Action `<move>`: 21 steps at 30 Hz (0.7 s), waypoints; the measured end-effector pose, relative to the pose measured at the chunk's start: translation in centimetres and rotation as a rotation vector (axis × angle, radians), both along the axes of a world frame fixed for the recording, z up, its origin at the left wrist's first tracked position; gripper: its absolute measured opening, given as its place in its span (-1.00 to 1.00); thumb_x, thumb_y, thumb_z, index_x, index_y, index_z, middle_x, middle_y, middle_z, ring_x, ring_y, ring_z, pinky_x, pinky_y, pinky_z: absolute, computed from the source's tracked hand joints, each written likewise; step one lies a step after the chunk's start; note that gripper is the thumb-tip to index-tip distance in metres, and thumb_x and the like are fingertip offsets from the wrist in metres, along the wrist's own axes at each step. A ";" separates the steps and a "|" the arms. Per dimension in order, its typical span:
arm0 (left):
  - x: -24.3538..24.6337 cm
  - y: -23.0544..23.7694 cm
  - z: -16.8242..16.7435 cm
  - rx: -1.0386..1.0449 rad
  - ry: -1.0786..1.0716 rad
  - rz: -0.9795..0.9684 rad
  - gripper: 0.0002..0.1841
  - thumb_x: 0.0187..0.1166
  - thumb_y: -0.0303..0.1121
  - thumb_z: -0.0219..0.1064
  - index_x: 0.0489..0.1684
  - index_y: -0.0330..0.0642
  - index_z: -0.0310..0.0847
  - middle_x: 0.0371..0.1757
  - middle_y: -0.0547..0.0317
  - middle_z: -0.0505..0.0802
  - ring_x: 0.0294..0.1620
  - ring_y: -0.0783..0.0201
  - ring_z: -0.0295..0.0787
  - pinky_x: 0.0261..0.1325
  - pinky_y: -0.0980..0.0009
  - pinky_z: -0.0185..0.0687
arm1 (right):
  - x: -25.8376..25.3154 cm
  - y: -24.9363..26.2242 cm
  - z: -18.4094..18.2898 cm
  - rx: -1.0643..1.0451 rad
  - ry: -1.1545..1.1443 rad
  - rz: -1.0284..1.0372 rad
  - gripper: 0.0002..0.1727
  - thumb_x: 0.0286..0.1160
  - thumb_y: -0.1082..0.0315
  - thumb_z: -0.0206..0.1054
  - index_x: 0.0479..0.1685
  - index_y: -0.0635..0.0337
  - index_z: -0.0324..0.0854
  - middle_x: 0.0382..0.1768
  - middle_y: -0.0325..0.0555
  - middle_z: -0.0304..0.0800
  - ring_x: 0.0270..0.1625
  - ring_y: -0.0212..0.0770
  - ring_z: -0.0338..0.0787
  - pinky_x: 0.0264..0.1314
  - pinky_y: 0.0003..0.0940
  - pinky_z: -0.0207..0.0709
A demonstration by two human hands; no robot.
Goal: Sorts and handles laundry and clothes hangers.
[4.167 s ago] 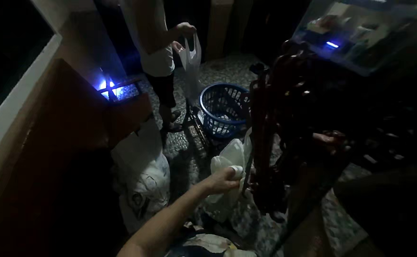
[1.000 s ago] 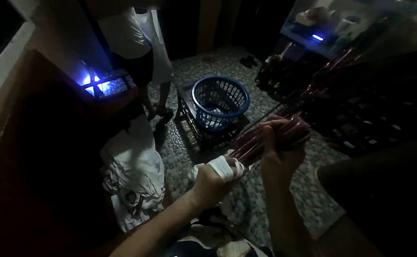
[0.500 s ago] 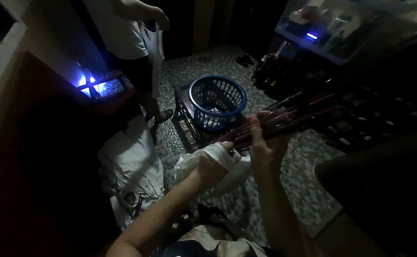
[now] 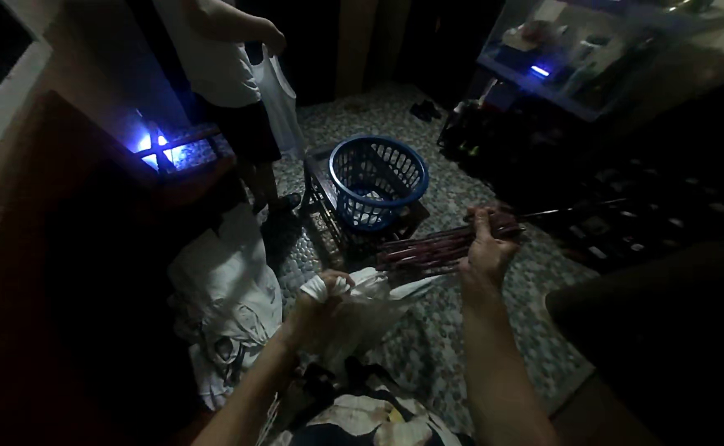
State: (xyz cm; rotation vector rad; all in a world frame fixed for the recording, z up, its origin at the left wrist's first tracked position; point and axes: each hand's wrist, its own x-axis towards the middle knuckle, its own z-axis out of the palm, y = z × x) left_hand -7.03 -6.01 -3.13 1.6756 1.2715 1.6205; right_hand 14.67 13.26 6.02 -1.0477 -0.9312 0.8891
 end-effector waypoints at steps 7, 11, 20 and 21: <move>1.6 -0.1 1.0 -0.196 0.119 0.070 -0.66 0.58 -0.43 0.26 0.17 -0.53 0.62 0.01 -0.12 0.84 0.07 0.34 0.78 0.28 0.41 0.64 | -2.0 -1.2 -0.5 0.053 0.063 0.072 -0.81 0.75 0.38 0.21 0.20 0.19 0.53 -0.19 -0.32 0.79 -0.25 -0.49 0.80 -0.16 -0.56 0.73; 3.6 1.2 0.8 -0.201 0.236 0.171 -0.55 0.55 -0.11 0.39 0.02 -0.43 0.69 -0.14 -0.07 0.84 -0.11 0.20 0.80 0.06 0.24 0.74 | -2.3 -1.3 0.3 0.047 0.016 0.023 -0.80 0.73 0.35 0.24 0.18 0.19 0.58 -0.17 -0.32 0.78 -0.17 -0.49 0.77 -0.07 -0.54 0.69; 4.7 3.3 0.5 -0.278 0.539 0.440 -0.71 0.55 -0.37 0.28 -0.02 -0.44 0.79 0.03 -0.23 0.90 0.09 -0.12 0.90 0.16 -0.04 0.77 | -2.3 -3.0 0.1 0.156 -0.199 0.030 -0.67 0.69 0.38 0.28 0.32 0.33 0.50 -0.01 -0.19 0.76 0.02 -0.48 0.76 0.16 -0.51 0.66; 4.4 3.3 0.4 -0.247 0.521 0.453 -0.71 0.56 -0.37 0.29 -0.02 -0.44 0.79 0.03 -0.22 0.90 0.09 -0.10 0.90 0.17 -0.04 0.77 | -2.2 -3.1 0.1 0.170 -0.234 0.037 -0.67 0.69 0.37 0.28 0.32 0.33 0.51 0.00 -0.18 0.76 0.04 -0.48 0.76 0.18 -0.51 0.65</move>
